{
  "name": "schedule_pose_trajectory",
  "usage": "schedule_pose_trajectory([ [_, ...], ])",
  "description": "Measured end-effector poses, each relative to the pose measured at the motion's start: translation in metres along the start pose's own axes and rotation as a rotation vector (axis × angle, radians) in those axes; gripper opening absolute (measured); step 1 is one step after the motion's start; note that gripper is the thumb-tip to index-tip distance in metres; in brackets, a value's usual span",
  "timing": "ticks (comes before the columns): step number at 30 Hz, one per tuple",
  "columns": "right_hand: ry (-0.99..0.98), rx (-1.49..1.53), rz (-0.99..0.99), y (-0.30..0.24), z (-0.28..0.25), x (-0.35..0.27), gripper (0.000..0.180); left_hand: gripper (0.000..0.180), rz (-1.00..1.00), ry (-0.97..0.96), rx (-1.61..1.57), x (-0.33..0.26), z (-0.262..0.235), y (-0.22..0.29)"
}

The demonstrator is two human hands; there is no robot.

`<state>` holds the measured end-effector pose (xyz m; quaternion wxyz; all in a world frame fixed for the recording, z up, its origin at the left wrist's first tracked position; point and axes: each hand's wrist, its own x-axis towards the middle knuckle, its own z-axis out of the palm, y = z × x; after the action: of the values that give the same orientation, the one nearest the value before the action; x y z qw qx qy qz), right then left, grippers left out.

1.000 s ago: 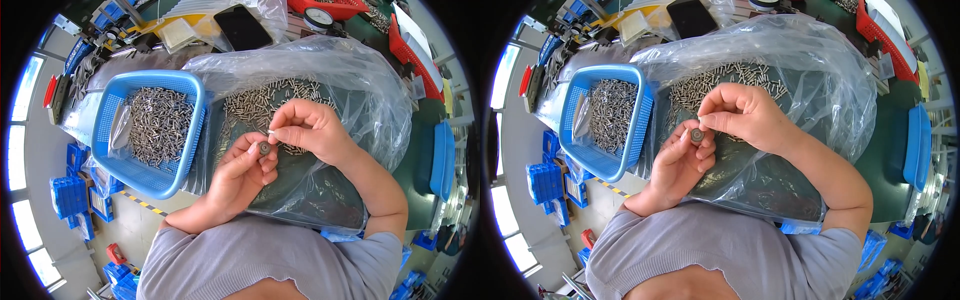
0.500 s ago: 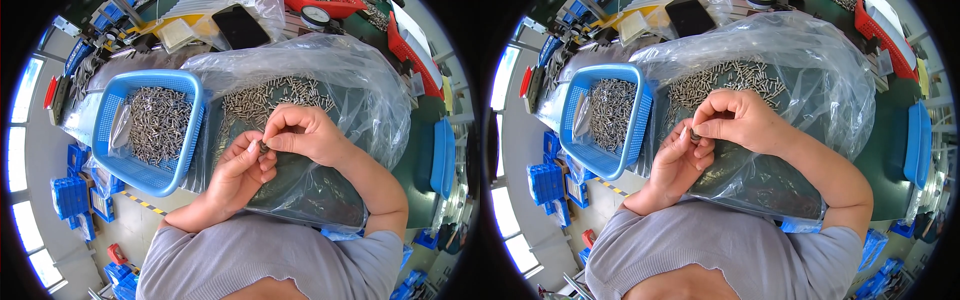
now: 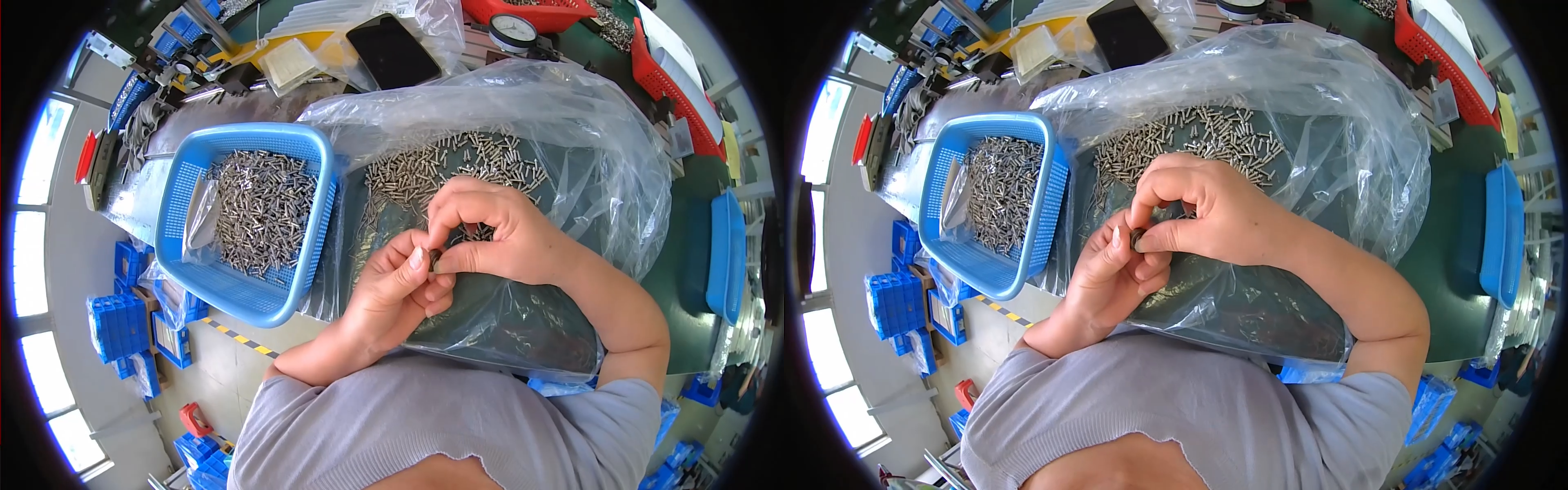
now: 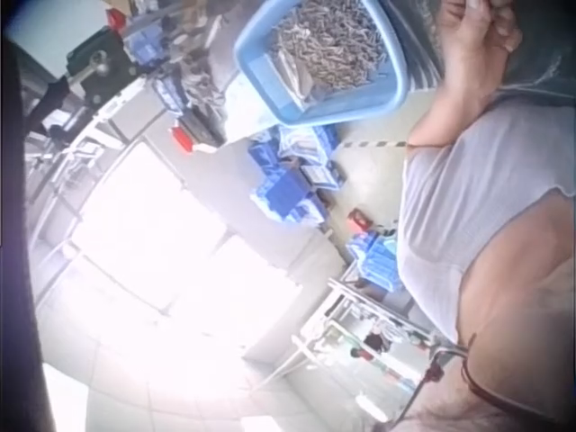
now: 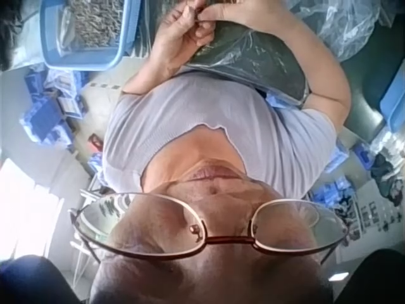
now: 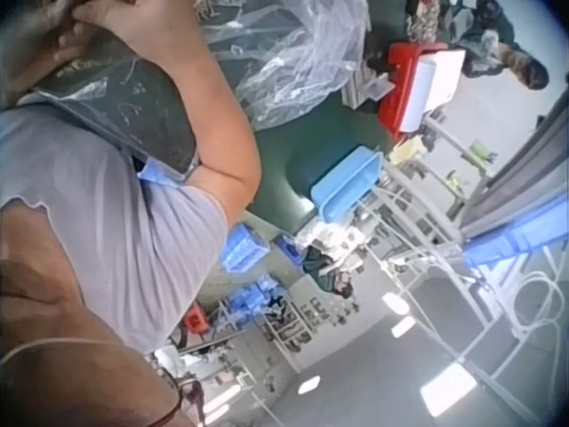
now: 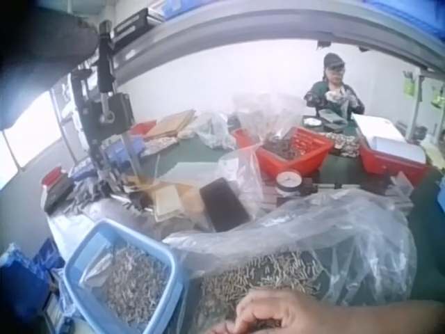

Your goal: Manually inserting small metal pins into a circular metal housing component at a workbench.

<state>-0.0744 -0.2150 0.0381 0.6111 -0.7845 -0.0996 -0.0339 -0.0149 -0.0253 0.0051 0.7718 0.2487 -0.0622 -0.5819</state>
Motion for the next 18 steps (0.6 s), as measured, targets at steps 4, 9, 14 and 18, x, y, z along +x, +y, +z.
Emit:
schedule_pose_trajectory([
  [4, 0.032, -0.062, -0.038, 0.001, -0.001, 0.001, 0.017, 0.024, 0.046, 0.075, -0.010, -0.001, 0.005, -0.002],
  [9, 0.081, -0.056, -0.115, 0.002, 0.000, 0.002, 0.010, 0.024, 0.114, 0.074, -0.047, -0.001, 0.003, -0.001],
  [14, 0.294, -0.657, -0.234, 0.019, -0.004, 0.004, 0.011, 0.025, 0.145, -0.004, -0.146, -0.001, -0.002, 0.000],
  [18, 0.245, -0.743, -0.316, 0.028, 0.006, 0.005, 0.021, 0.026, 0.167, -0.001, -0.142, -0.003, 0.000, 0.000],
])
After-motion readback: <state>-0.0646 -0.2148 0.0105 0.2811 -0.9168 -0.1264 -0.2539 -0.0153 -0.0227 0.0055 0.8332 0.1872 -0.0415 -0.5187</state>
